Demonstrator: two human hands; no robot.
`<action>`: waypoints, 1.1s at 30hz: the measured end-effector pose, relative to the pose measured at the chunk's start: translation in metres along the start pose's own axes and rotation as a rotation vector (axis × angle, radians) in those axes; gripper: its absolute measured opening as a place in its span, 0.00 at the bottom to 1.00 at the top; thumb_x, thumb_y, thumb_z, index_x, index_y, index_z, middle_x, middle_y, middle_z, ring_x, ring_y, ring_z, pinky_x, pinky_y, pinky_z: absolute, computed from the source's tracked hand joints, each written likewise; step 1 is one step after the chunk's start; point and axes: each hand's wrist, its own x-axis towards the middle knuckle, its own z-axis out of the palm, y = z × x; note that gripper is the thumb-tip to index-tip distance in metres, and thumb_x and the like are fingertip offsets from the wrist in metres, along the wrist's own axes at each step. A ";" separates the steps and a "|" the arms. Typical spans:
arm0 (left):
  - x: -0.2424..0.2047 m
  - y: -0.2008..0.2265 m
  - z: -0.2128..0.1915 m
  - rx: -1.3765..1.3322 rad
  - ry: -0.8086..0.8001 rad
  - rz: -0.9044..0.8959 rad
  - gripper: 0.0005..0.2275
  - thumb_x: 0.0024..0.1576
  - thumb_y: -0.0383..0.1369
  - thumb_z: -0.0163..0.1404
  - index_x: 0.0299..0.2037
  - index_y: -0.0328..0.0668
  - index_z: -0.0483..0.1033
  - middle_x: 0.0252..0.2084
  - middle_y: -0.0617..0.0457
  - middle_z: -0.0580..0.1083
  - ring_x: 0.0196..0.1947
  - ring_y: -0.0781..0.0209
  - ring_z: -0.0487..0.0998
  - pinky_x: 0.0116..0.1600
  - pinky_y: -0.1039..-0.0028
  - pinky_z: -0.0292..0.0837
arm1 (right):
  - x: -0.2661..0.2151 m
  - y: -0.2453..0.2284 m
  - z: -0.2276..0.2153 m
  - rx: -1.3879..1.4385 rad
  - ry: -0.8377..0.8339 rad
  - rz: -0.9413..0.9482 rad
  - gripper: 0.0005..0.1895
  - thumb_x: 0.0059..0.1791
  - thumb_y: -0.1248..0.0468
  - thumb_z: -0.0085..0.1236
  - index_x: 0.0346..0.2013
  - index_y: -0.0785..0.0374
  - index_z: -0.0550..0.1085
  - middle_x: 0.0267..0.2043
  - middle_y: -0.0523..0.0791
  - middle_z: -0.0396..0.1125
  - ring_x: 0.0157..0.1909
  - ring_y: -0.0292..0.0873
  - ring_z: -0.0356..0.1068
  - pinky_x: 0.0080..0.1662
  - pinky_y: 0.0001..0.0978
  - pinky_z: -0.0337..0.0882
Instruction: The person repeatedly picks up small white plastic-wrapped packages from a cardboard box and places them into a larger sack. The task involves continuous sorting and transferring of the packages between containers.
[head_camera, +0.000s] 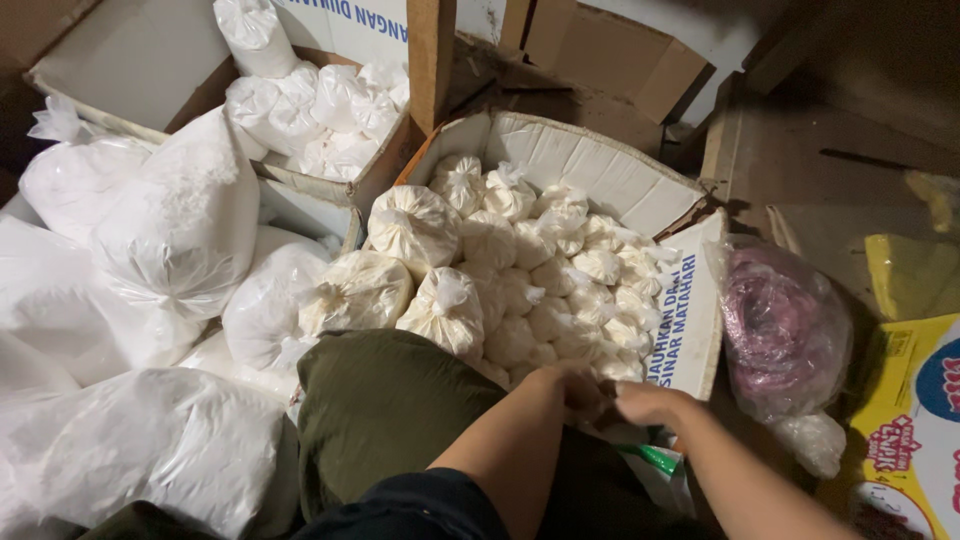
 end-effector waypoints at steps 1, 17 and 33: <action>-0.001 0.000 -0.002 0.003 0.006 0.001 0.20 0.53 0.39 0.54 0.53 0.35 0.74 0.45 0.39 0.74 0.44 0.44 0.73 0.48 0.62 0.67 | 0.009 0.004 0.002 -0.042 0.004 0.001 0.30 0.42 0.54 0.65 0.59 0.52 0.74 0.51 0.45 0.76 0.50 0.41 0.74 0.51 0.33 0.71; -0.051 0.058 -0.053 0.018 0.909 0.047 0.25 0.55 0.43 0.54 0.58 0.33 0.68 0.54 0.32 0.75 0.55 0.36 0.76 0.60 0.58 0.70 | 0.081 -0.035 -0.020 0.462 0.323 -0.211 0.14 0.50 0.58 0.53 0.29 0.66 0.75 0.20 0.43 0.63 0.18 0.38 0.59 0.21 0.36 0.56; -0.245 0.138 -0.053 -0.244 1.326 0.467 0.14 0.54 0.34 0.49 0.45 0.33 0.79 0.44 0.33 0.79 0.47 0.39 0.81 0.56 0.60 0.74 | 0.009 -0.191 -0.061 0.464 0.610 -0.593 0.14 0.50 0.64 0.51 0.43 0.66 0.81 0.39 0.43 0.76 0.40 0.36 0.71 0.43 0.30 0.70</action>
